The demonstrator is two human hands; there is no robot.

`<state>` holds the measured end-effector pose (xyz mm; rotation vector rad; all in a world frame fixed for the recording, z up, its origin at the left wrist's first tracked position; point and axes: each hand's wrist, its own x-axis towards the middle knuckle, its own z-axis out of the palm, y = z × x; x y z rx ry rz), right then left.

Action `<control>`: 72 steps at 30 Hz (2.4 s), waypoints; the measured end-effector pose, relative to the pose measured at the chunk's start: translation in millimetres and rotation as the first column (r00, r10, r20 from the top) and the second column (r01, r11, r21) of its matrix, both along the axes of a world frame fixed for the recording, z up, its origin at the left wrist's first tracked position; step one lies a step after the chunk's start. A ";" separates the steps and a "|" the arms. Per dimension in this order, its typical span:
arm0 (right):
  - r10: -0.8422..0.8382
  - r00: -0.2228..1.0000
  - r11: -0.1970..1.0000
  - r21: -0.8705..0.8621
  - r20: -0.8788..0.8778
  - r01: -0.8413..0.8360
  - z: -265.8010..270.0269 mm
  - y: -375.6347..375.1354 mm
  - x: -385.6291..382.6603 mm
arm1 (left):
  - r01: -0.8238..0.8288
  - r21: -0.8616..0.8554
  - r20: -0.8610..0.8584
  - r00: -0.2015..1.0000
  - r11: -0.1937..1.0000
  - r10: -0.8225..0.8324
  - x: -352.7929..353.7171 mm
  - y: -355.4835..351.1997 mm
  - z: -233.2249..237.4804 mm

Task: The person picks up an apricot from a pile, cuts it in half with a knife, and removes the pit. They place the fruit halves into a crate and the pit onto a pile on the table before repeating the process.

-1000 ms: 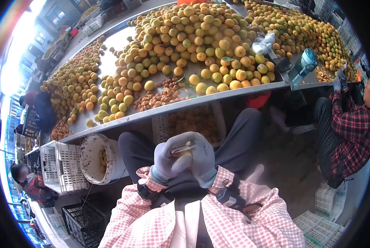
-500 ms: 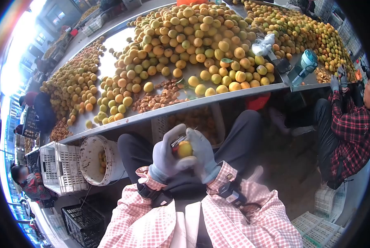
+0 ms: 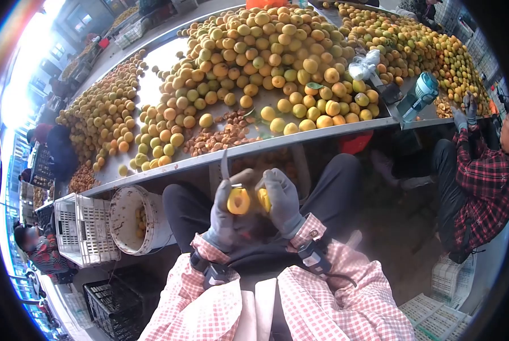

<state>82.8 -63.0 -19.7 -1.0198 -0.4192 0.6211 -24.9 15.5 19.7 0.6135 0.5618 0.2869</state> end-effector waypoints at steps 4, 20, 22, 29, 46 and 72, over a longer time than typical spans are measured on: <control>0.302 0.951 0.853 -0.428 -0.059 -0.298 -37.3 -6.8 17.7 | 0.037 0.193 0.136 0.989 0.981 -0.064 -9.1 17.6 -20.6; 0.468 0.691 0.747 -0.170 -0.551 -0.642 -10.0 -46.4 -10.1 | -0.046 0.485 0.122 0.992 0.874 -0.015 -11.5 23.9 -6.9; 0.599 0.445 0.635 0.056 -0.665 -0.770 -7.3 -51.0 -14.8 | -0.057 0.348 0.133 0.991 0.936 0.010 -11.9 19.6 -4.3; 0.622 0.333 0.572 0.120 -0.709 -0.811 0.6 -52.3 -29.5 | 0.098 0.082 0.317 0.941 0.992 -0.119 -19.4 14.3 -14.9; 0.423 0.891 0.821 -0.487 0.165 -0.300 -15.3 -45.2 -37.6 | -0.488 -0.035 0.025 0.872 0.872 0.489 -2.3 15.9 -20.1; 0.620 0.719 0.683 -0.235 -0.315 -0.692 -6.3 -58.3 -40.9 | -0.247 0.123 0.527 0.837 0.961 0.148 -13.0 9.6 -5.0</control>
